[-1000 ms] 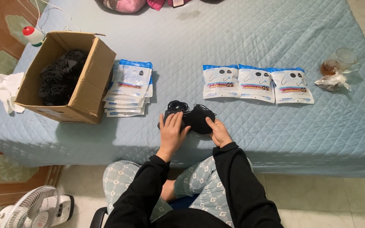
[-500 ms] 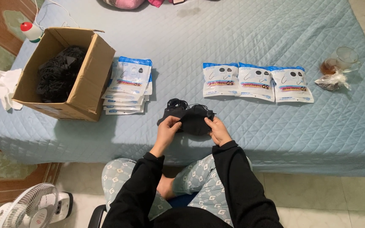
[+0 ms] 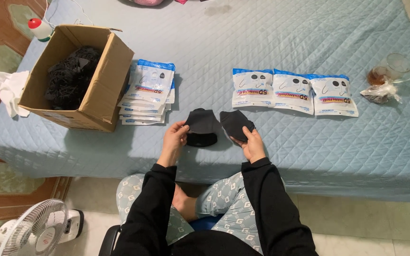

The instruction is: The person sits on a chair and unpacks black face masks from a cardboard box. They handle the masks by hand, unfolding them and placing them into small plastic packaging bags. The person then seals the bags and arranges them on the bed.

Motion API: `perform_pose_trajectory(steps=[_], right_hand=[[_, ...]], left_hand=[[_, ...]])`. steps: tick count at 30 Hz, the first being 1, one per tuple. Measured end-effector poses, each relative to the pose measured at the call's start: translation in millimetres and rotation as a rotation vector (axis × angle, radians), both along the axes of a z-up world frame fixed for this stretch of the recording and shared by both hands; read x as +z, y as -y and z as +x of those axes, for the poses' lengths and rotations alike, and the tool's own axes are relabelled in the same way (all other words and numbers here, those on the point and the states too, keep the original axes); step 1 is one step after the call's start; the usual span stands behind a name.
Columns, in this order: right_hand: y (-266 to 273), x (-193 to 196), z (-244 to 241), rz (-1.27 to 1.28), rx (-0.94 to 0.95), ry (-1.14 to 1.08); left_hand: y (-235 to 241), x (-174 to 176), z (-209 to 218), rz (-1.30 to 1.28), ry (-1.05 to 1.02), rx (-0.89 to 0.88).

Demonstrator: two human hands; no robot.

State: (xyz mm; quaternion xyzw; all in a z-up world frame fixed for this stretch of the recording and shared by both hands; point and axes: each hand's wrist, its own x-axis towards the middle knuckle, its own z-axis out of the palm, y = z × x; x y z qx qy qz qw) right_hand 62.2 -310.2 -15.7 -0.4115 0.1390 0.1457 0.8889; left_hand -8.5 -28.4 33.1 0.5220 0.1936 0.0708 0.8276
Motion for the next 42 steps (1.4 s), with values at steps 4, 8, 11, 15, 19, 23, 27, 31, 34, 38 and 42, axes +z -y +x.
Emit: perform_pose_trajectory(steps=[4,8,11,15,19,23,27,31,34,38,42], right_hand=[[2.9,-16.0,4.2,0.031,0.006,0.002],[2.2,-16.8,4.0,0.018,0.022,0.007],[3.0,-18.7,4.4,0.002,0.049,0.031],[4.3,-21.1,5.2,-0.012,0.063,0.049],[5.9,-19.3,4.9,-0.016,0.092,0.063],[5.2,-15.1,4.0,-0.015,0.089,0.065],[4.4,-11.7,2.1,-0.017,0.111,0.075],[3.1,-3.1,-0.1,-0.020,0.117,0.074],[2.4,-1.5,-0.9,-0.011,0.103,0.060],[1.9,-0.6,-0.8,-0.007,0.106,0.052],[1.4,0.6,-0.4,-0.002,0.108,0.046]], left_hand=[[-15.3,-32.5,-4.7,0.099,-0.133,-0.017],[-19.4,-41.0,-8.9,0.083,-0.140,-0.028],[-20.6,-43.1,-10.8,0.091,-0.129,-0.041],[-17.6,-33.6,-13.8,0.119,-0.124,-0.043],[-13.8,-20.5,-18.4,0.169,-0.142,-0.036],[-13.8,-25.3,-19.1,0.308,-0.122,0.035],[-3.2,-21.4,-16.6,0.923,0.044,0.200],[16.8,-12.9,-10.8,1.502,0.316,0.083],[33.3,-11.0,-5.0,1.641,0.289,-0.155],[40.7,-18.0,2.1,1.723,0.163,-0.370],[41.1,-28.1,4.6,1.754,0.100,-0.432]])
